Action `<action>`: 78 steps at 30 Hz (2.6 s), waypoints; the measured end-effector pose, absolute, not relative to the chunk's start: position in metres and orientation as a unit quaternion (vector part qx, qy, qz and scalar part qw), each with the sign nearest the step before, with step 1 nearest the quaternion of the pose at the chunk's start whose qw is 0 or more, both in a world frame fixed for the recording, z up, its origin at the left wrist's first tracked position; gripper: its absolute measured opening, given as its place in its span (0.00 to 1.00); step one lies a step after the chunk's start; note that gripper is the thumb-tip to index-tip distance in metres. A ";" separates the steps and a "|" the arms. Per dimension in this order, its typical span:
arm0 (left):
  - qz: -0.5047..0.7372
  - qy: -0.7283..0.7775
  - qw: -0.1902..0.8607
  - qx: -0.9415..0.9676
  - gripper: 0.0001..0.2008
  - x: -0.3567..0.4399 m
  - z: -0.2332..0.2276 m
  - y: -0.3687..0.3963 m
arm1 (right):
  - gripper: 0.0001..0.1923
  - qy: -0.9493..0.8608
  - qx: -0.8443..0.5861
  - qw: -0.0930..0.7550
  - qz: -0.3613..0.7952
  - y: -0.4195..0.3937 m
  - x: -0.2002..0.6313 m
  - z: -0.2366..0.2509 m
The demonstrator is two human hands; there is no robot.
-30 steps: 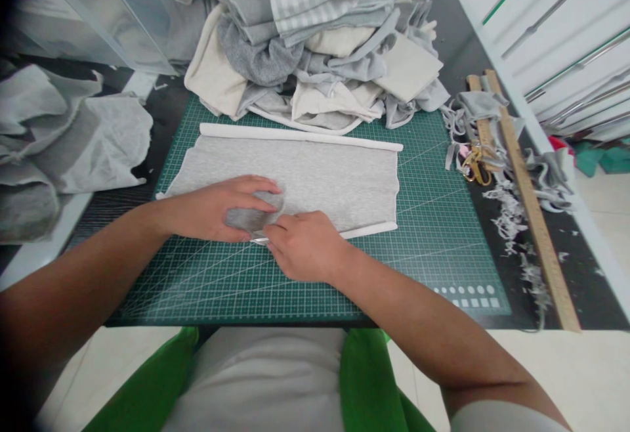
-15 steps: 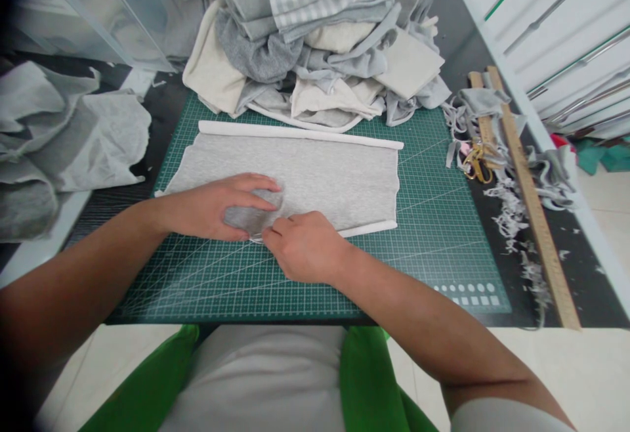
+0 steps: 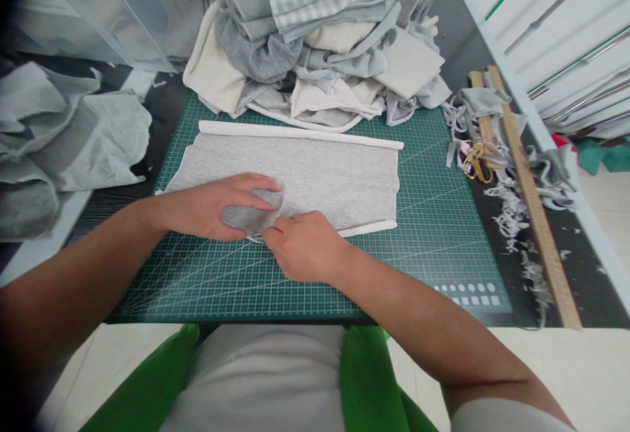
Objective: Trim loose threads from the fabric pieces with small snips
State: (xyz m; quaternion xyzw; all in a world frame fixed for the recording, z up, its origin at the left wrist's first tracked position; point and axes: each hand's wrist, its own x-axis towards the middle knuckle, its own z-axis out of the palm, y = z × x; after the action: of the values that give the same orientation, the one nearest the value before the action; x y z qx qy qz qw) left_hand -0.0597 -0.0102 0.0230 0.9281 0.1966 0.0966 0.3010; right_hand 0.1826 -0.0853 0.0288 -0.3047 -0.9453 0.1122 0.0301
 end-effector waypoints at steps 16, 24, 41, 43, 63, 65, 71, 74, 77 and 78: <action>0.102 0.197 0.306 0.926 0.29 -0.059 0.020 -0.010 | 0.13 -0.940 -0.327 0.039 0.093 -0.088 0.174 0.032; 0.096 0.200 0.303 0.927 0.31 -0.060 0.021 -0.010 | 0.12 -0.949 -0.300 0.006 0.100 -0.085 0.175 0.034; 0.097 0.178 0.308 0.930 0.28 -0.065 0.018 -0.008 | 0.16 -0.922 -0.347 0.051 0.163 -0.084 0.176 0.031; 0.098 0.178 0.306 0.930 0.28 -0.064 0.018 -0.008 | 0.16 -0.921 -0.350 0.051 0.163 -0.085 0.175 0.032; 0.102 0.169 0.308 0.931 0.28 -0.064 0.020 -0.008 | 0.16 -0.924 -0.346 0.082 0.141 -0.084 0.180 0.028; 0.105 0.167 0.316 0.928 0.28 -0.065 0.021 -0.008 | 0.16 -0.924 -0.344 0.086 0.143 -0.083 0.182 0.028; 0.115 0.172 0.317 0.926 0.27 -0.065 0.020 -0.009 | 0.15 -0.925 -0.338 0.084 0.151 -0.081 0.185 0.029; 0.118 0.175 0.312 0.927 0.26 -0.063 0.020 -0.010 | 0.15 -0.923 -0.344 0.093 0.147 -0.081 0.183 0.028; 0.118 0.174 0.307 0.928 0.25 -0.062 0.021 -0.010 | 0.15 -0.920 -0.350 0.103 0.142 -0.083 0.179 0.027; 0.119 0.174 0.308 0.928 0.25 -0.061 0.021 -0.010 | 0.15 -0.919 -0.352 0.104 0.140 -0.083 0.178 0.028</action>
State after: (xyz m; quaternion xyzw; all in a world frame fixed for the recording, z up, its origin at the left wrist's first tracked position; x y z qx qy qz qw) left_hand -0.0612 -0.0097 0.0207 0.9277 0.1744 0.1188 0.3079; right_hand 0.1782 -0.0832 0.0275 -0.3523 -0.9195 0.1404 0.1036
